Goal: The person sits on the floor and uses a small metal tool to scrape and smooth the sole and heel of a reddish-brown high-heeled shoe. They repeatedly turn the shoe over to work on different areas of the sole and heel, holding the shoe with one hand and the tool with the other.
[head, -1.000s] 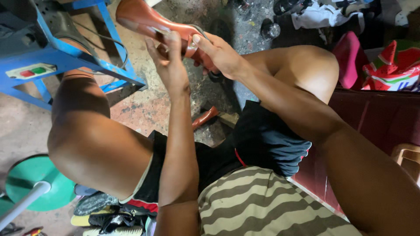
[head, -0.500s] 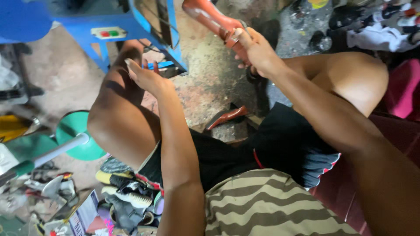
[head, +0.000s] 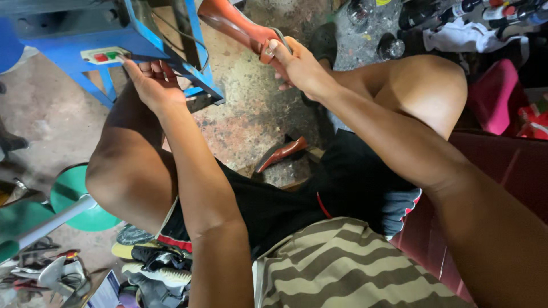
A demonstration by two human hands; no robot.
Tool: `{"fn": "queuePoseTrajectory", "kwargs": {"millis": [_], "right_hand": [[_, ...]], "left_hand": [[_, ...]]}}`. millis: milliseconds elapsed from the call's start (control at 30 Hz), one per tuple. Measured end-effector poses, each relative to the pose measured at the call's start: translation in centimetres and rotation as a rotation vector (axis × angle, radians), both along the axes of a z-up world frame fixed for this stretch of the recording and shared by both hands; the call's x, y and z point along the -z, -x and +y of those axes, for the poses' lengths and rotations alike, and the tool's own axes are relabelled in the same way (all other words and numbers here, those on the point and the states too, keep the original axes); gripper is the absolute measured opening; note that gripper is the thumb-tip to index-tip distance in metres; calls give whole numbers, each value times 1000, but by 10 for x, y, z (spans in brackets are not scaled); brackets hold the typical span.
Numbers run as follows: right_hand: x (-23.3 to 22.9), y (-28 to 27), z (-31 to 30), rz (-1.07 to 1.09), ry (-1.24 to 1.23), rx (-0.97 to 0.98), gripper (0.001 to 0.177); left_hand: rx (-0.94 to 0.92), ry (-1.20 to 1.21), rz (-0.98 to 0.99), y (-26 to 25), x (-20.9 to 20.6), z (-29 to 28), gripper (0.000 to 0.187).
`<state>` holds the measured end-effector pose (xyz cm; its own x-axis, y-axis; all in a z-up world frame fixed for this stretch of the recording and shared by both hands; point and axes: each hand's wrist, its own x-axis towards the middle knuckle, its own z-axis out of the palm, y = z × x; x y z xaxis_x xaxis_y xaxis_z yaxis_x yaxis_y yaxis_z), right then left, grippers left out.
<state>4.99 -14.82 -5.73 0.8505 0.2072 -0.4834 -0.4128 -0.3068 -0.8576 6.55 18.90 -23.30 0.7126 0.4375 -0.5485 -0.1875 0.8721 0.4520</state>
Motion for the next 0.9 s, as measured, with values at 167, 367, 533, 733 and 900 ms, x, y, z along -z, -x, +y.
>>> {"fn": "queuePoseTrajectory", "kwargs": {"millis": [167,367,533,733,900], "right_hand": [[0,1,0,-26,36,-15,43],[-3,-2,5,-41,-2,11,39],[-4,1,8,12,-177,93,37],[-14,6,2,-47,-46,18,40],[-22,10,6,-86,2,-6,45]], "left_hand": [[-15,49,-52,1,-28,-7,35],[-142,-375,44,29,-96,-65,36],[129,-697,-96,73,-188,-167,34],[335,-1306,-44,91,-230,-153,37],[697,-848,279,32,-163,-162,67]]}}
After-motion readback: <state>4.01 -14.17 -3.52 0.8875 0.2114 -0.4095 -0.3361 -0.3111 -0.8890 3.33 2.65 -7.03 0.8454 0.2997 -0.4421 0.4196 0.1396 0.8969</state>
